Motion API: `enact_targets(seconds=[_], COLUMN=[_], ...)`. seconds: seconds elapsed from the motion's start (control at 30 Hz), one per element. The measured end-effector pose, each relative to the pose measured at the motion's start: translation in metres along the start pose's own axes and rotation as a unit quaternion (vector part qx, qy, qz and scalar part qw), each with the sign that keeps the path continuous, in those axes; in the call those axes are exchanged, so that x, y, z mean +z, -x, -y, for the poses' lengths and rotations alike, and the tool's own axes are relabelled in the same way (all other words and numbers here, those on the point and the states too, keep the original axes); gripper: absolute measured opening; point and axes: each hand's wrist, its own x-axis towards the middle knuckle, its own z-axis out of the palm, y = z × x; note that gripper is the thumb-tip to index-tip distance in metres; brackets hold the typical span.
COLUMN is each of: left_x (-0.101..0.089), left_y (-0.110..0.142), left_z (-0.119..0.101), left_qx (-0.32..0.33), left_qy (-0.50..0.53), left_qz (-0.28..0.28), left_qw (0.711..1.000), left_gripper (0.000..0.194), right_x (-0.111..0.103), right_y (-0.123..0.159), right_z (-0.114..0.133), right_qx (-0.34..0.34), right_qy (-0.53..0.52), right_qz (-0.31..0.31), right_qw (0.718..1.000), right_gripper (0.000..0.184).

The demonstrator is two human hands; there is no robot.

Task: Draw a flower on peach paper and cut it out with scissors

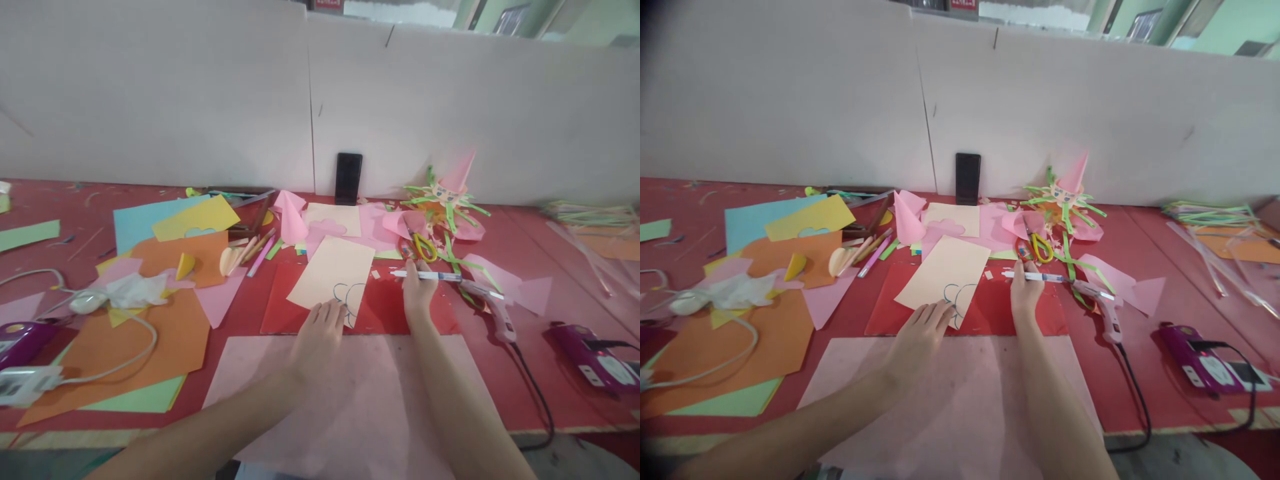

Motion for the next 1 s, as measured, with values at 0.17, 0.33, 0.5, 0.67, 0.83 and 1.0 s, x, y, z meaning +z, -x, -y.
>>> enact_targets(seconds=[0.17, 0.33, 0.5, 0.67, 0.83, 1.0], left_x=[0.001, -0.005, 0.005, 0.012, 0.009, 0.009], left_y=[-0.002, -0.016, -0.025, -0.022, -0.018, -0.019], left_z=[0.001, 0.008, 0.011, 0.005, 0.004, 0.006], left_qx=[0.009, -0.001, 0.019, 0.051, 0.07, 0.068], left_qy=[0.013, 0.061, 0.098, 0.164, 0.171, 0.195], left_qz=[-0.015, 0.011, -0.077, -0.137, -0.117, -0.095], left_qw=[1.0, 0.998, 0.992, 0.975, 0.976, 0.974], left_gripper=[0.044, 0.029, 0.021, 0.029, 0.034, 0.035], right_x=[0.017, 0.043, 0.048, 0.045, 0.045, 0.044], right_y=[0.021, 0.034, 0.03, 0.025, 0.024, 0.025], right_z=[0.016, 0.021, 0.019, 0.018, 0.014, 0.011], right_qx=[-0.052, -0.003, 0.018, 0.008, -0.011, -0.011], right_qy=[0.02, -0.036, -0.019, -0.008, 0.014, 0.036], right_qz=[0.103, 0.244, 0.29, 0.31, 0.304, 0.306], right_qw=[0.993, 0.969, 0.957, 0.951, 0.952, 0.951], right_gripper=[0.035, 0.036, 0.04, 0.039, 0.038, 0.036])
